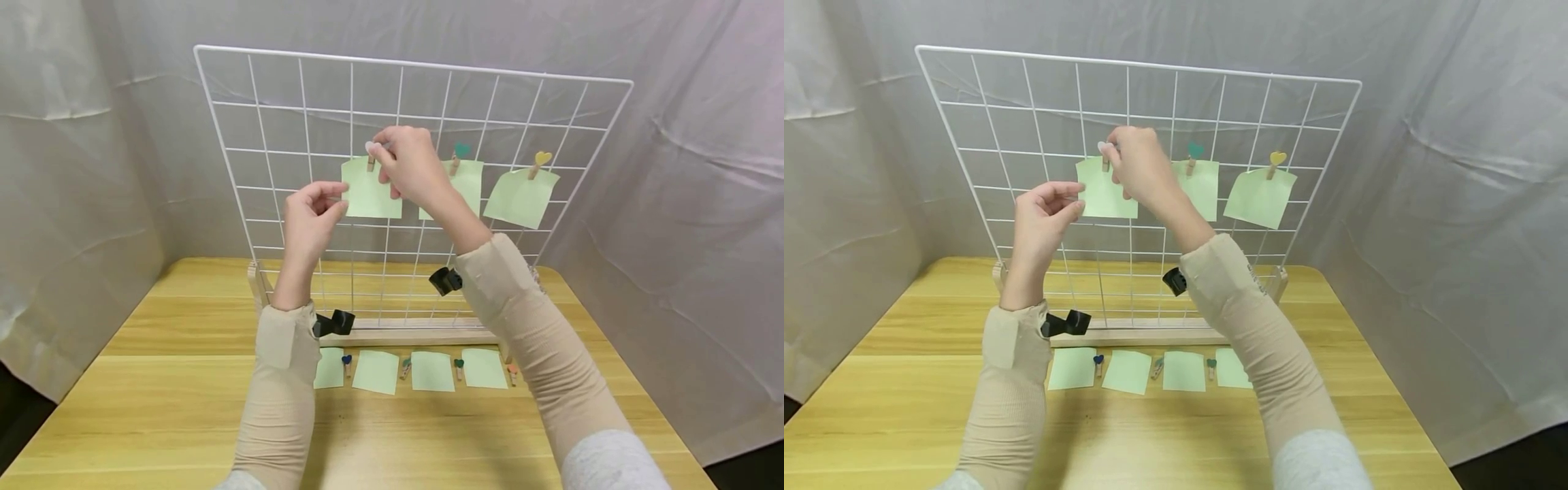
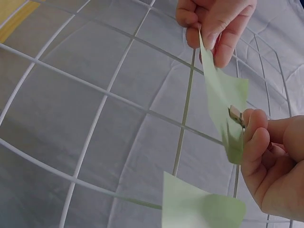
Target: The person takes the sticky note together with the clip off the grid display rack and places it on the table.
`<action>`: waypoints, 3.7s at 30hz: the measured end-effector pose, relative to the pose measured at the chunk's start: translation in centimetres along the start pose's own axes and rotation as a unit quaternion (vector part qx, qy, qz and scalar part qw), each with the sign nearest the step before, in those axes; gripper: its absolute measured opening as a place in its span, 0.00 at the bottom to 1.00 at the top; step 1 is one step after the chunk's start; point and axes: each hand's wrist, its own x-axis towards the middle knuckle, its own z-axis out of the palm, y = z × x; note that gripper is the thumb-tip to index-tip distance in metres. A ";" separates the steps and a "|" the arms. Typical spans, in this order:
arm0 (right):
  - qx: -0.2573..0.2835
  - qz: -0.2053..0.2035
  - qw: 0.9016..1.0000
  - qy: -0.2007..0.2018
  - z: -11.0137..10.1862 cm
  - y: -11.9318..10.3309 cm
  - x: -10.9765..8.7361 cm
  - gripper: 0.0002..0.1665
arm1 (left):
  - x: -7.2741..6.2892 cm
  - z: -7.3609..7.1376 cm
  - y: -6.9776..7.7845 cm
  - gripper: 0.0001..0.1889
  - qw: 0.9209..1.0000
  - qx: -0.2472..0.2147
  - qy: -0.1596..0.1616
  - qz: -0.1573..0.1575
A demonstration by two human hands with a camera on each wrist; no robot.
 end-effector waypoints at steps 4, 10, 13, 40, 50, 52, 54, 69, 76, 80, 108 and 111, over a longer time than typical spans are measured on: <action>0.001 -0.009 1.000 0.009 0.0 -0.1 -0.2 0.18 | 0.0 0.0 0.0 0.09 1.000 0.005 -0.001 0.001; 0.019 -0.011 1.000 0.022 0.0 -0.1 -0.1 0.15 | 0.1 -0.1 0.0 0.08 1.000 0.015 -0.003 0.001; 0.032 -0.010 0.999 0.024 0.0 0.0 -0.1 0.13 | 0.2 -0.1 -0.1 0.08 1.000 0.018 -0.004 0.003; 0.119 -0.056 0.987 0.095 -0.3 -0.2 -0.7 0.08 | 0.0 -0.3 0.4 0.08 1.000 0.011 0.006 0.004; 0.161 -0.054 0.980 0.109 -0.2 0.3 -1.3 0.12 | -0.5 -0.7 0.3 0.09 1.000 0.006 0.004 0.007; 0.169 -0.052 0.978 0.111 -0.2 0.3 -1.5 0.12 | -0.7 -0.7 0.3 0.09 1.000 0.006 0.003 0.006; 0.172 -0.052 0.977 0.111 -0.1 0.4 -1.7 0.13 | -0.8 -0.9 0.3 0.09 1.000 0.007 0.003 0.002; 0.205 -0.083 0.964 0.150 0.9 1.4 -3.0 0.13 | -2.0 -1.4 -0.4 0.09 1.000 0.011 0.000 -0.021; 0.229 -0.100 0.956 0.156 1.8 1.6 -3.9 0.11 | -2.6 -1.8 -0.9 0.08 0.999 0.030 -0.001 -0.024; 0.239 -0.106 0.954 0.144 2.3 1.8 -4.1 0.11 | -3.1 -2.2 -1.2 0.08 0.999 0.031 -0.003 -0.029; 0.342 -0.062 0.933 0.099 7.2 4.3 -6.5 0.01 | -6.4 -5.1 -3.8 0.08 0.992 0.068 -0.013 -0.107; 0.343 -0.058 0.933 0.094 7.5 4.5 -6.8 0.03 | -6.7 -5.4 -4.1 0.08 0.991 0.071 -0.015 -0.112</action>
